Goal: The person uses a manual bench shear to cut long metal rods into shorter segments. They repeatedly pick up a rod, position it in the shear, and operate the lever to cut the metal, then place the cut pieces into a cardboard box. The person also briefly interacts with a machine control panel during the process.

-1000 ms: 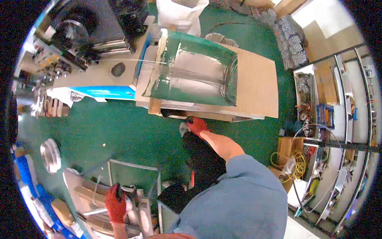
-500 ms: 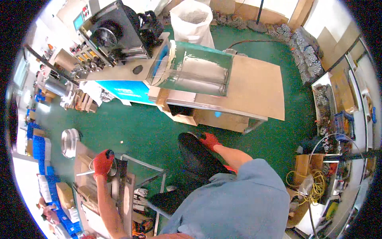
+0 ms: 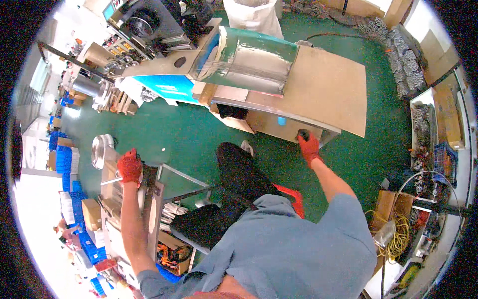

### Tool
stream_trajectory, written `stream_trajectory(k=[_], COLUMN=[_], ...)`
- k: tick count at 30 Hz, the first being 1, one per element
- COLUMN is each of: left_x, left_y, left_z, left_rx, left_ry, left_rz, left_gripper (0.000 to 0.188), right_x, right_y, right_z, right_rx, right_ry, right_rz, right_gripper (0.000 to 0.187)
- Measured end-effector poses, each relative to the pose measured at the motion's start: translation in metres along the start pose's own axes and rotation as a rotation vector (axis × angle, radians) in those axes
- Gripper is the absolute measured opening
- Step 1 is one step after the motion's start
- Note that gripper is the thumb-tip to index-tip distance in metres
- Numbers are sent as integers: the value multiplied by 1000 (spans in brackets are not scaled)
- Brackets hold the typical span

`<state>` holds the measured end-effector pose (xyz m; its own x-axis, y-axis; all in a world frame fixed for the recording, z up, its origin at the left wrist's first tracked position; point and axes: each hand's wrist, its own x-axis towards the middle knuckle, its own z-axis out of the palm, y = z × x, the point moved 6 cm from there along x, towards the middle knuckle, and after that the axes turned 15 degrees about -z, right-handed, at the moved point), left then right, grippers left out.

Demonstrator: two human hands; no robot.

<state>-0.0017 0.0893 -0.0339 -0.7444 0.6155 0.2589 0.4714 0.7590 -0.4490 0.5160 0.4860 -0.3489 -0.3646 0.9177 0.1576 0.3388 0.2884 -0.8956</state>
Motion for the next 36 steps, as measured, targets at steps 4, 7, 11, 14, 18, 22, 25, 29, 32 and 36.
stream_trajectory(k=[4,7,11,14,18,22,25,29,32,36], left_x=[-5,0,-7,-8,13,49,60,87,100,104], left_y=[62,122,210,272,325,357,351,367,371,363], left_z=[-37,-23,-1,18,22,14,39,32,27,27], left_rx=[-154,-429,-1200,-1715,-2200,-2417,-2461,-2445,-2495,-2578], left_ry=[159,20,-487,-897,-1246,-1406,-1345,-1445,-1458,-1326], left_rz=[104,82,-121,-285,-458,-540,-737,-688,-663,-639], left_gripper=[38,42,45,45,52,67,59,54,36,24], right_x=[38,86,161,223,301,366,358,329,285,233], right_y=[-103,-123,-174,-203,-248,-258,-288,-267,-234,-262], right_z=[-58,-80,-86,-74,-37,15,131,215,248,232], right_rx=[68,202,76,-83,-199,-29,90,-548,-774,-506], right_ry=[111,180,117,67,-57,-168,-410,-637,-733,-968], right_rz=[-99,-193,-325,-424,-426,-391,-193,-397,-384,-362], right_gripper=[27,25,27,34,45,58,61,70,73,61])
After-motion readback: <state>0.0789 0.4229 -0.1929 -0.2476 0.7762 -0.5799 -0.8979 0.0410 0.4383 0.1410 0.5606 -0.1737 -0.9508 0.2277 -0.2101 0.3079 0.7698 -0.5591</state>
